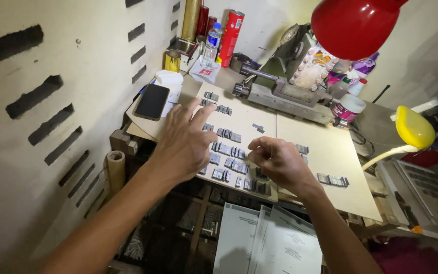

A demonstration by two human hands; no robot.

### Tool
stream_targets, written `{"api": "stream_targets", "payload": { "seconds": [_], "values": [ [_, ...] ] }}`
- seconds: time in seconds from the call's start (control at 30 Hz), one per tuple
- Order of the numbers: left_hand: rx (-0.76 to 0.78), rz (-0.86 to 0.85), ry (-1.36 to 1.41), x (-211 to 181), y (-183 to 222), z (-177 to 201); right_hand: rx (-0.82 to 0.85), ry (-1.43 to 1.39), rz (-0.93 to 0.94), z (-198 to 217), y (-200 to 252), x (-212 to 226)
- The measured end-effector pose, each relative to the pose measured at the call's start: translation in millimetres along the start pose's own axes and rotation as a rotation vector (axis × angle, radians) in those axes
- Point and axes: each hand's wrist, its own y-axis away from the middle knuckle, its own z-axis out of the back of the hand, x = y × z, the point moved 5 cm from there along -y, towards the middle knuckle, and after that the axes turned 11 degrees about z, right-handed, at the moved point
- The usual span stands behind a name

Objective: The person is organizing a layout for printing by selecting individual metal type characters from a tray and arranging them on a board, while occasionally referring to printed proofs.

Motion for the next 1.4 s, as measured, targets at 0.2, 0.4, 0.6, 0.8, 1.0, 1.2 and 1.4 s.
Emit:
{"api": "stream_targets", "payload": {
  "seconds": [0.2,0.4,0.6,0.8,1.0,1.2,1.4],
  "values": [
    [0.074,-0.006,-0.077,3.0,-6.2,-22.0,0.022,0.013,-0.011,1.6,4.2,17.1],
    [0.115,0.042,-0.028,-1.0,-10.7,-10.0,-0.058,0.023,0.033,2.0,-9.9,-15.4],
    [0.148,0.058,-0.027,12.2,-28.9,-24.1,-0.072,0.038,0.134,-3.5,-27.5,-17.5],
    [0.159,0.012,-0.042,0.2,-37.4,-24.6,-0.073,0.069,0.169,-10.2,-31.2,-8.1],
    [0.198,0.016,-0.062,-3.5,-34.3,-25.3,-0.100,0.104,0.228,-13.1,-38.0,-13.1],
    [0.372,0.169,0.035,12.6,-36.0,-34.1,-0.133,0.148,0.227,-19.6,-45.6,-24.4],
    [0.427,0.215,0.064,19.5,-47.2,-56.8,-0.150,0.191,0.196,-18.9,-59.7,-38.3]
  ]
}}
